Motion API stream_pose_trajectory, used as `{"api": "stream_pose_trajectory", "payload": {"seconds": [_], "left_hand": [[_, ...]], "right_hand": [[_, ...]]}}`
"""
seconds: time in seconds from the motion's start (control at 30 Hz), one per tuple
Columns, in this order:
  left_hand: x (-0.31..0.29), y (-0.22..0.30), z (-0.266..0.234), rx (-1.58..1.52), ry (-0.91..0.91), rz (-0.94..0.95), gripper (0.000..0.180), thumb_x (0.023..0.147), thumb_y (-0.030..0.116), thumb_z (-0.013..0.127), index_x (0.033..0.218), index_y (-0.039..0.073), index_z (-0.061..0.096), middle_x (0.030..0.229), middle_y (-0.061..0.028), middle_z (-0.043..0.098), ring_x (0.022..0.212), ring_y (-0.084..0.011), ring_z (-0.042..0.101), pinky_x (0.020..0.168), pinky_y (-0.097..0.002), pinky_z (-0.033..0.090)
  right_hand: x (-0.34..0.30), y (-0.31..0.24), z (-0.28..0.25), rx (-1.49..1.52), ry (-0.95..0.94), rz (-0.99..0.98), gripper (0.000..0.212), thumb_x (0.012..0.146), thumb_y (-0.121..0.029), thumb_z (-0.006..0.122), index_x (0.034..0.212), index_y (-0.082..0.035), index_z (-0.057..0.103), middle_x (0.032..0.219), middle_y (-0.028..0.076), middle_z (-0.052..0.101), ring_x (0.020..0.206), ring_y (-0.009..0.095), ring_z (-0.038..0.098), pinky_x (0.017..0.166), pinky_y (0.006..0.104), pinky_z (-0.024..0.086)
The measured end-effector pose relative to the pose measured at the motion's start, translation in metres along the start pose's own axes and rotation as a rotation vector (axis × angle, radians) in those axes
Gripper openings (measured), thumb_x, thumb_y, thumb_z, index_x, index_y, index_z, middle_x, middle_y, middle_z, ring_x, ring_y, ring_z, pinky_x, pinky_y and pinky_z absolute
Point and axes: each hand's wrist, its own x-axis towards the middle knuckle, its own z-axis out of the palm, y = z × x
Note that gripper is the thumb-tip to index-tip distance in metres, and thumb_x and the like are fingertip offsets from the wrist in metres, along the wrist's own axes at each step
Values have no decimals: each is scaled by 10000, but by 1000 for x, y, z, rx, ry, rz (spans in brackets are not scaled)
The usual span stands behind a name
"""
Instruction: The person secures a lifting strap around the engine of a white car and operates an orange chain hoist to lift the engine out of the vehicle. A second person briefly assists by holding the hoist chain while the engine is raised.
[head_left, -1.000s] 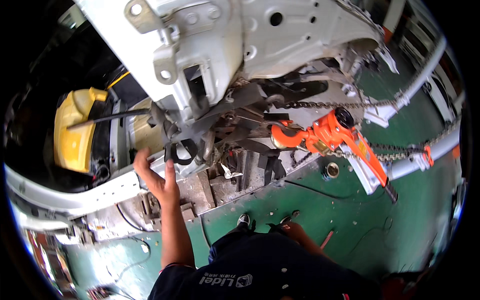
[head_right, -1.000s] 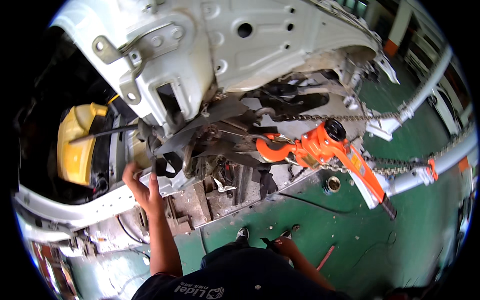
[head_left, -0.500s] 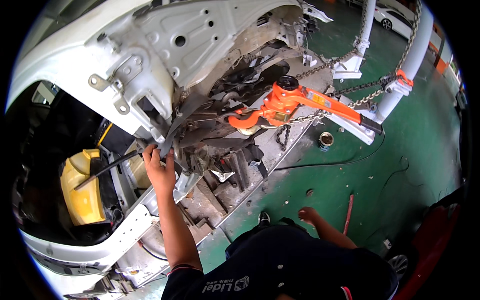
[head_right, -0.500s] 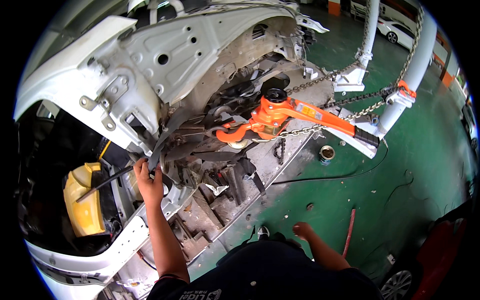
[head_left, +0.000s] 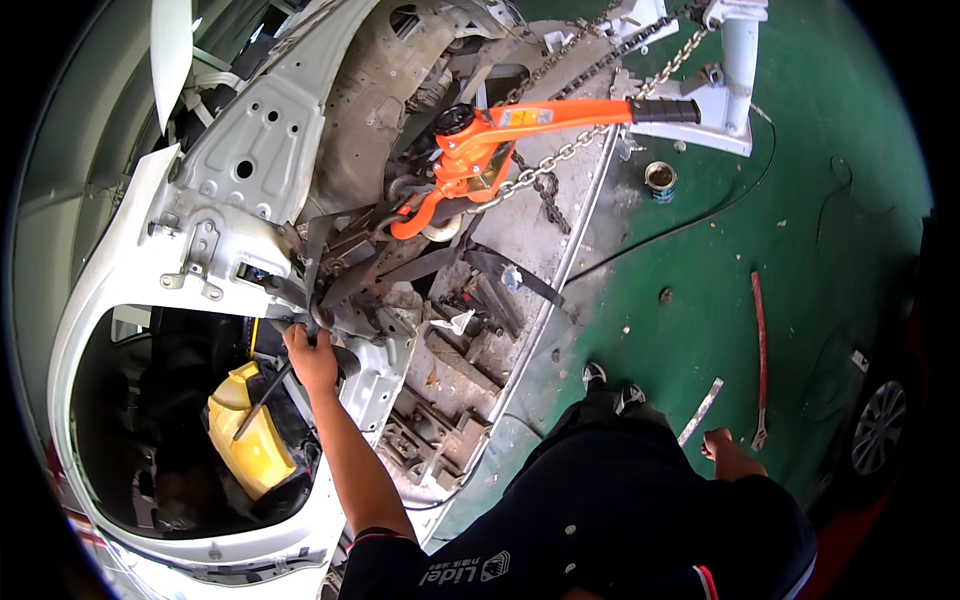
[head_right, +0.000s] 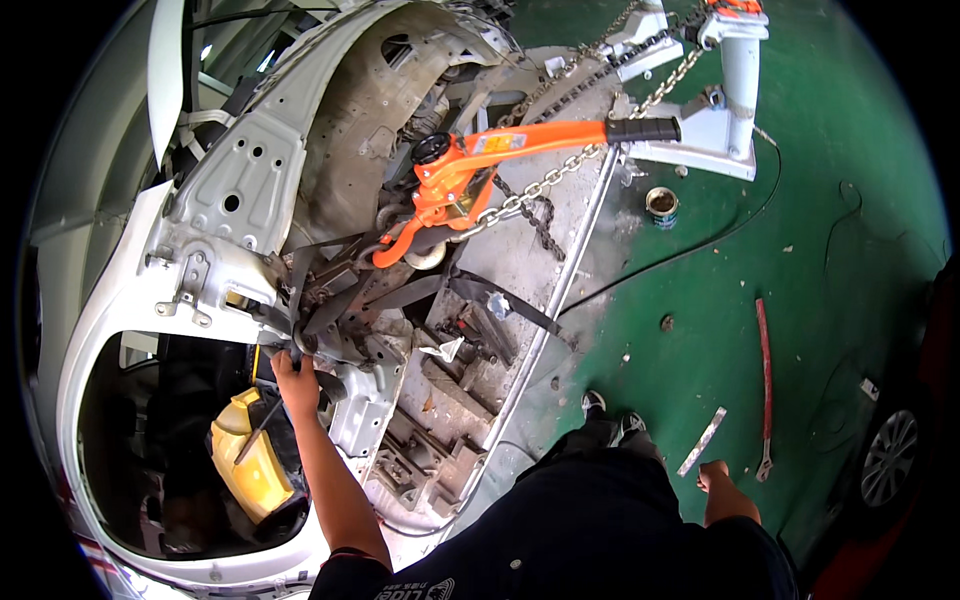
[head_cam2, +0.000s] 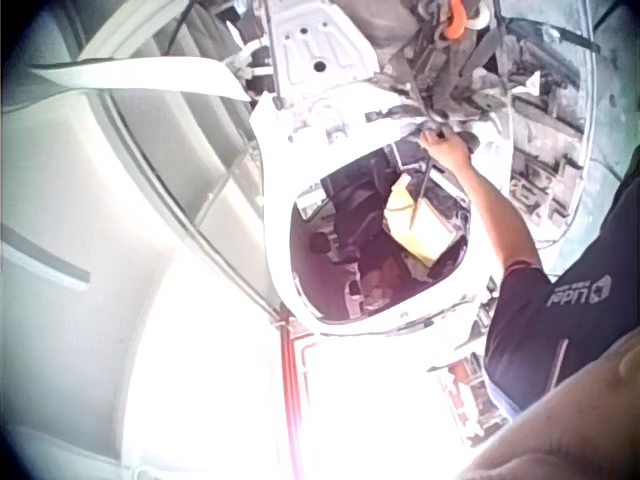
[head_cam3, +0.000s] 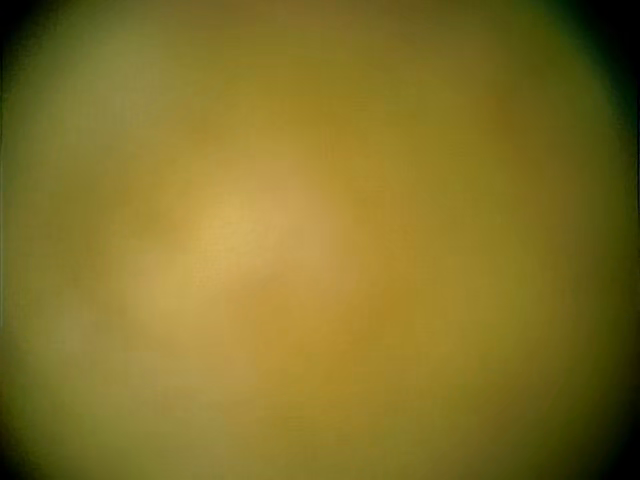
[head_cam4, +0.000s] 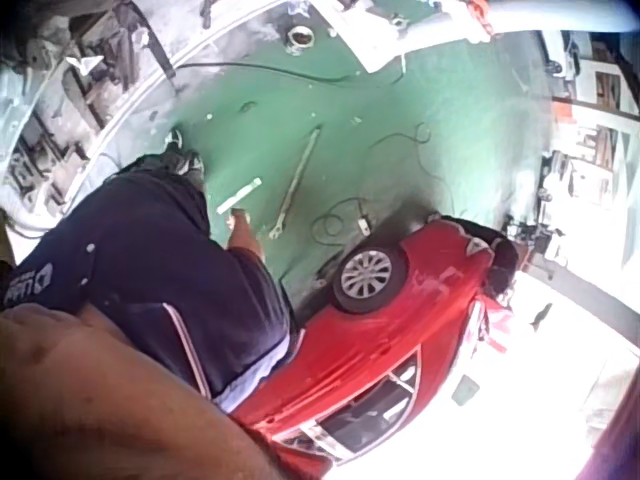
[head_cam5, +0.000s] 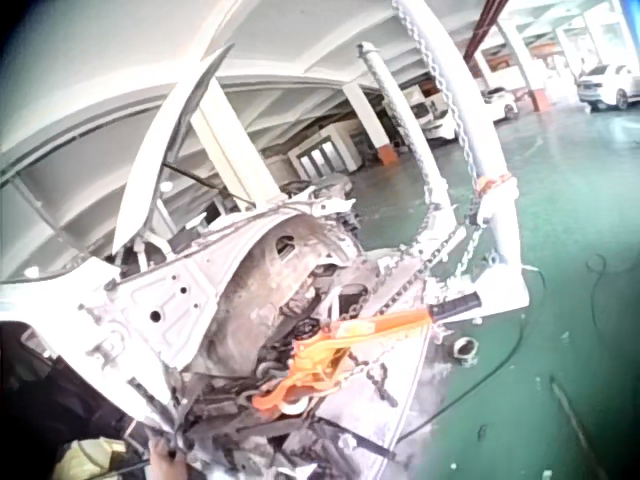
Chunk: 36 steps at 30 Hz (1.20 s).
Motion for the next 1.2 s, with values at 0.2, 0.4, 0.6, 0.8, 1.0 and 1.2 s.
{"api": "stream_pose_trajectory", "payload": {"seconds": [0.2, 0.4, 0.6, 0.8, 1.0, 1.2], "left_hand": [[1, -8, 5, 46, -18, -1, 316, 822, 147, 705, 1048, -47, 597, 1160, -203, 569, 1026, -442, 584, 851, -473, 479], [6, -14, -3, -20, -27, 1, 275, 858, 159, 707, 1026, -40, 616, 1121, -187, 578, 1011, -400, 570, 874, -446, 465], [26, -22, -33, -293, 67, -115, 259, 895, 202, 760, 977, -21, 655, 1000, -121, 586, 906, -257, 557, 864, -364, 446], [-4, -15, 4, -105, 53, 66, 320, 835, 130, 750, 1045, -18, 559, 1120, -199, 545, 1018, -387, 552, 896, -427, 449], [-9, -9, 37, -123, 190, -32, 281, 802, 75, 692, 1029, -29, 564, 1164, -201, 535, 1059, -433, 550, 879, -464, 462], [-12, -8, 27, -154, 166, -17, 310, 788, 43, 685, 1057, -43, 557, 1179, -204, 531, 1064, -424, 545, 902, -448, 456]], "right_hand": [[37, 1, 58, 30, -200, 36, 131, 943, -96, 522, 819, -63, 546, 629, 103, 564, 484, 221, 567, 415, 340, 440], [76, -66, 91, -654, -298, -618, 143, 959, -161, 511, 889, -90, 613, 726, 124, 636, 532, 238, 606, 414, 353, 458], [78, -94, 74, 182, -216, -201, 154, 944, -135, 496, 816, -86, 566, 679, 106, 542, 517, 236, 531, 389, 385, 367], [146, -85, 62, 240, -414, -100, 172, 930, -122, 452, 798, -86, 557, 647, 92, 440, 547, 250, 464, 397, 409, 285], [95, -63, 122, -480, -232, -316, 250, 966, -182, 449, 929, -45, 655, 786, 138, 652, 641, 297, 628, 483, 444, 467], [1, -62, 143, -617, -131, -265, 229, 965, -162, 452, 967, -31, 639, 794, 175, 680, 629, 285, 654, 495, 464, 495]]}}
